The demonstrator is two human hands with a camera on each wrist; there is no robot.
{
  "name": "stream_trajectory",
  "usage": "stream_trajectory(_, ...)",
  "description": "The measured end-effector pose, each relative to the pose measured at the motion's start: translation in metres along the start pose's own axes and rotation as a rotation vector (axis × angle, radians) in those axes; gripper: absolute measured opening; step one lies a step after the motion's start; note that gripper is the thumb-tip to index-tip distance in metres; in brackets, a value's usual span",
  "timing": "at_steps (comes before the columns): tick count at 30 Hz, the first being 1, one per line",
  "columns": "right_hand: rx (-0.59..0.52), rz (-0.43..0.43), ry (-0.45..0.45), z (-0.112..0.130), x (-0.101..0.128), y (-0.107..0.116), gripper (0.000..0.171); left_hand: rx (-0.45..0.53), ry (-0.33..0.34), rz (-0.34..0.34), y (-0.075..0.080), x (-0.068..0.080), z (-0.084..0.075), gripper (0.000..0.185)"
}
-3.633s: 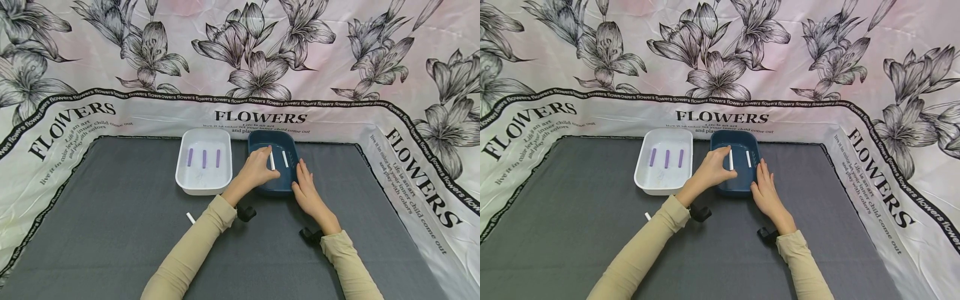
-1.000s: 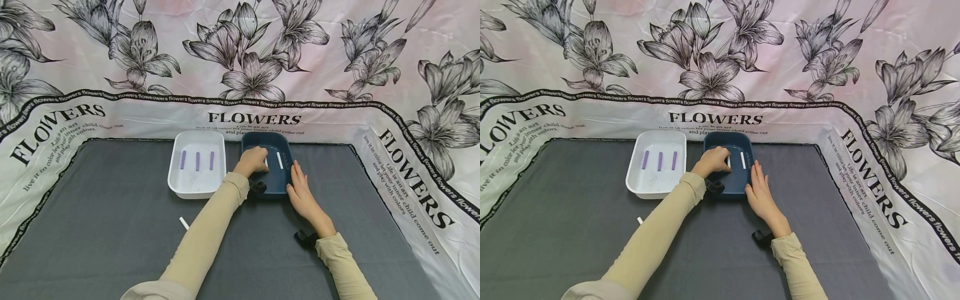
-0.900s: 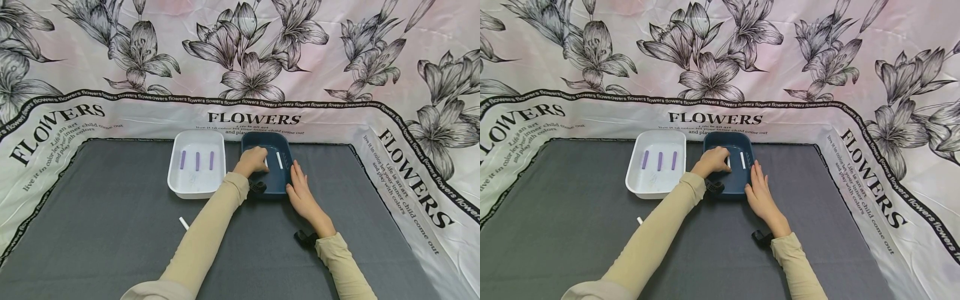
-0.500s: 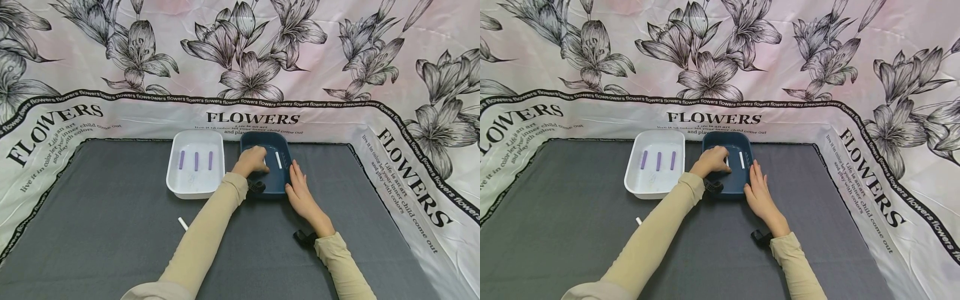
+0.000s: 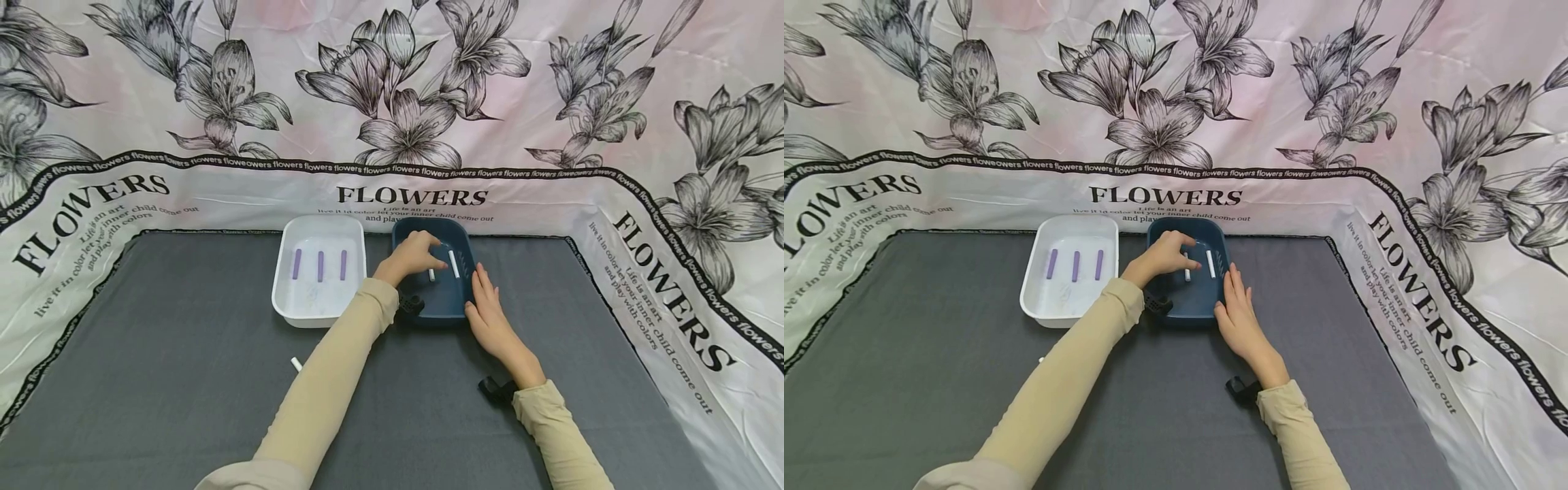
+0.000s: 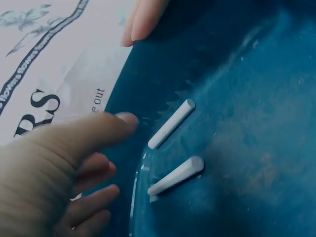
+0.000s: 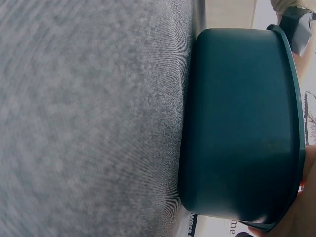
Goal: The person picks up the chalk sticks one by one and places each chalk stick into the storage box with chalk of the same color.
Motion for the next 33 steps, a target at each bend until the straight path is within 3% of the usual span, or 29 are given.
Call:
stream_trajectory(5, 0.001, -0.001, 0.003, 0.001, -0.001, 0.0, 0.061, 0.035, -0.054, 0.006, 0.009, 0.006, -0.013, 0.055)
stream_trajectory(18, 0.138, -0.015, -0.008, 0.003, 0.002, 0.002, 0.059, -0.071, -0.17, 0.003, 0.028, 0.044, -0.042, 0.057)
stream_trajectory(27, 0.177, -0.026, -0.006, 0.003, 0.0, 0.003, 0.059, -0.13, -0.234, 0.004, 0.033, 0.088, -0.052, 0.064)
stream_trajectory(33, 0.179, -0.036, -0.007, 0.006, 0.001, 0.003, 0.059, -0.121, -0.27, -0.034, 0.034, 0.124, -0.051, 0.068)
Point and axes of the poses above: each hand's wrist, its own x-axis away from the middle knuckle, its own y-axis out of the back of the hand, z = x × y, the point moved 6 cm from there along -x, towards the middle knuckle, and after that the axes turned 4 degrees about z, right-handed, at the moved point
